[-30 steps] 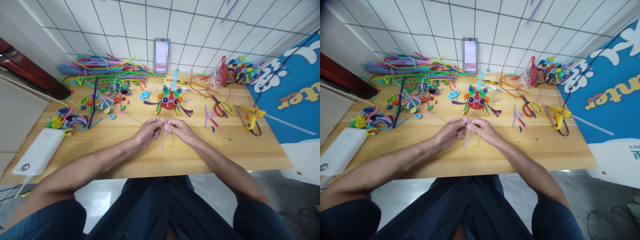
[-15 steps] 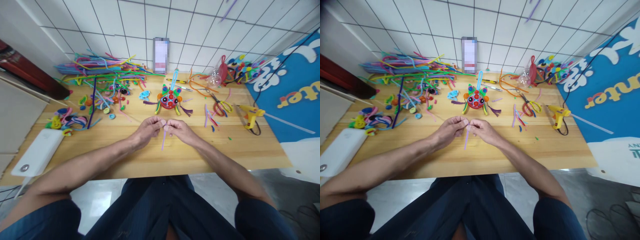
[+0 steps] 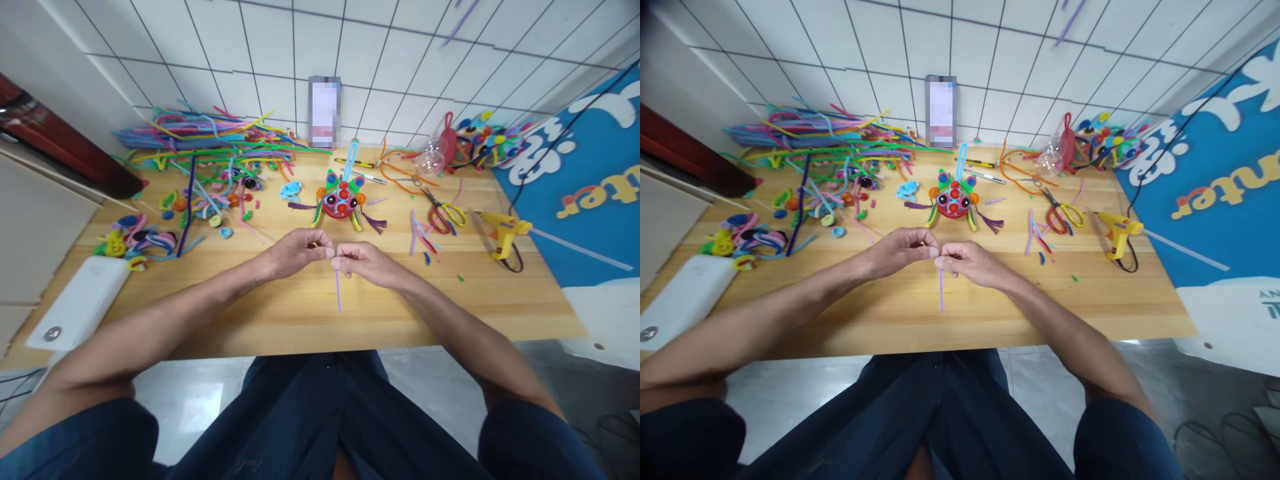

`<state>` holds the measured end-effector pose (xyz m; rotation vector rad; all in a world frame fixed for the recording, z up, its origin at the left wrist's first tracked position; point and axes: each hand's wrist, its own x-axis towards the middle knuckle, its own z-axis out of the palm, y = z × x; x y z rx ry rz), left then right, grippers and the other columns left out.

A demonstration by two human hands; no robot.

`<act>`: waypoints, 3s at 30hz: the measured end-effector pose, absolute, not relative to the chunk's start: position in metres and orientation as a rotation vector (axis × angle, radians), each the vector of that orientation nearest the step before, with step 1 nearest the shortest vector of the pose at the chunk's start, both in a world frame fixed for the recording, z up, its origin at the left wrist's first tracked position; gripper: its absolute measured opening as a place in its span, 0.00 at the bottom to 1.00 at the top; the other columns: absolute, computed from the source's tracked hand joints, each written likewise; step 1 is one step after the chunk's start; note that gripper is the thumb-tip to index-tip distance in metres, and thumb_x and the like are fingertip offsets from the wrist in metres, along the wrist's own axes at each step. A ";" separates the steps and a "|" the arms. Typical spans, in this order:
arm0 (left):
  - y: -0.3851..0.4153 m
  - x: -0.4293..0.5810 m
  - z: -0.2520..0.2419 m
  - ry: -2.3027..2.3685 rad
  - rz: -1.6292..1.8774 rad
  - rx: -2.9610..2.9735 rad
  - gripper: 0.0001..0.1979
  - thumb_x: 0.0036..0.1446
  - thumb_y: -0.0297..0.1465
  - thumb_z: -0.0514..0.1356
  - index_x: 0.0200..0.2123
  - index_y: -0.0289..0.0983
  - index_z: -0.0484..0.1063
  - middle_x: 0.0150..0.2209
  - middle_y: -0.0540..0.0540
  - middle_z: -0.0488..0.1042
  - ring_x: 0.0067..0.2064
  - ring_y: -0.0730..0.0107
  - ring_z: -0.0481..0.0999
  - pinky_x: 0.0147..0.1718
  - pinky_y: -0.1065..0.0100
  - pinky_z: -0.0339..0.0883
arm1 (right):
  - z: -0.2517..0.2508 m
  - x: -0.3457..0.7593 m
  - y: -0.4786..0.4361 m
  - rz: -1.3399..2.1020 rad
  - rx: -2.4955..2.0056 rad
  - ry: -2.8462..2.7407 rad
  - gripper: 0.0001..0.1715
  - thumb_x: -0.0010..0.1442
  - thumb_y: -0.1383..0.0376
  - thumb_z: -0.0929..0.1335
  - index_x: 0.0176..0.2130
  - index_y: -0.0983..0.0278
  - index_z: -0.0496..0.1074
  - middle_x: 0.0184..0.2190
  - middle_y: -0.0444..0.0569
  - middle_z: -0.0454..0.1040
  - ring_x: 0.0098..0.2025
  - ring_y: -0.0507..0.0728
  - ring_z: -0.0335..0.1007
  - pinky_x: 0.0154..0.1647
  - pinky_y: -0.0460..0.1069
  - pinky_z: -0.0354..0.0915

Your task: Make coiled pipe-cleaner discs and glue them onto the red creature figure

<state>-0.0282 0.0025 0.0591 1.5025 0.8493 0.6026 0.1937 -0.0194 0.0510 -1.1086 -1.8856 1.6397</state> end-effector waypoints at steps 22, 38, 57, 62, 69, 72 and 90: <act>-0.017 -0.016 0.039 0.946 0.785 1.266 0.19 0.51 0.45 0.72 0.31 0.36 0.75 0.23 0.54 0.67 0.26 0.77 0.60 0.27 0.72 0.54 | 0.041 0.186 -0.027 1.485 -1.186 -1.837 0.20 0.64 0.50 0.68 0.29 0.62 0.66 0.23 0.39 0.63 0.27 0.50 0.58 0.30 0.47 0.55; 0.002 -0.025 0.045 0.924 0.630 1.646 0.14 0.57 0.42 0.66 0.30 0.36 0.76 0.25 0.52 0.69 0.29 0.73 0.63 0.29 0.70 0.56 | 0.044 0.195 -0.026 1.495 -1.215 -1.908 0.19 0.65 0.51 0.68 0.29 0.61 0.65 0.24 0.38 0.58 0.27 0.50 0.54 0.29 0.48 0.50; -0.001 -0.012 0.038 0.974 0.750 1.441 0.17 0.54 0.45 0.69 0.35 0.36 0.78 0.30 0.49 0.75 0.28 0.74 0.64 0.28 0.71 0.56 | 0.031 0.203 -0.021 1.475 -1.221 -1.818 0.20 0.63 0.50 0.68 0.30 0.62 0.68 0.23 0.39 0.63 0.27 0.50 0.58 0.30 0.48 0.53; 0.003 -0.018 0.045 0.927 0.630 1.613 0.14 0.55 0.42 0.68 0.30 0.36 0.79 0.25 0.51 0.72 0.28 0.73 0.63 0.29 0.70 0.56 | 0.035 0.205 -0.023 1.479 -1.201 -1.885 0.19 0.64 0.51 0.69 0.30 0.62 0.69 0.23 0.38 0.59 0.27 0.50 0.54 0.29 0.47 0.50; -0.020 0.005 0.036 1.025 0.891 0.989 0.19 0.48 0.45 0.73 0.30 0.36 0.76 0.21 0.55 0.66 0.22 0.79 0.55 0.22 0.71 0.49 | 0.025 0.195 -0.024 1.434 -1.192 -1.744 0.21 0.62 0.49 0.69 0.28 0.61 0.66 0.23 0.39 0.64 0.27 0.51 0.60 0.30 0.48 0.56; -0.021 0.009 0.035 0.981 0.913 0.871 0.19 0.46 0.44 0.74 0.29 0.35 0.76 0.24 0.53 0.69 0.21 0.81 0.53 0.21 0.71 0.46 | 0.028 0.198 -0.023 1.454 -1.191 -1.729 0.21 0.62 0.49 0.69 0.28 0.62 0.67 0.23 0.40 0.65 0.27 0.51 0.60 0.30 0.47 0.56; -0.017 -0.008 0.034 0.959 0.859 0.993 0.20 0.56 0.47 0.70 0.37 0.35 0.77 0.37 0.46 0.80 0.20 0.83 0.61 0.18 0.73 0.49 | 0.033 0.200 -0.034 0.904 -1.268 -1.871 0.10 0.67 0.58 0.68 0.35 0.60 0.72 0.31 0.46 0.76 0.32 0.54 0.69 0.35 0.50 0.62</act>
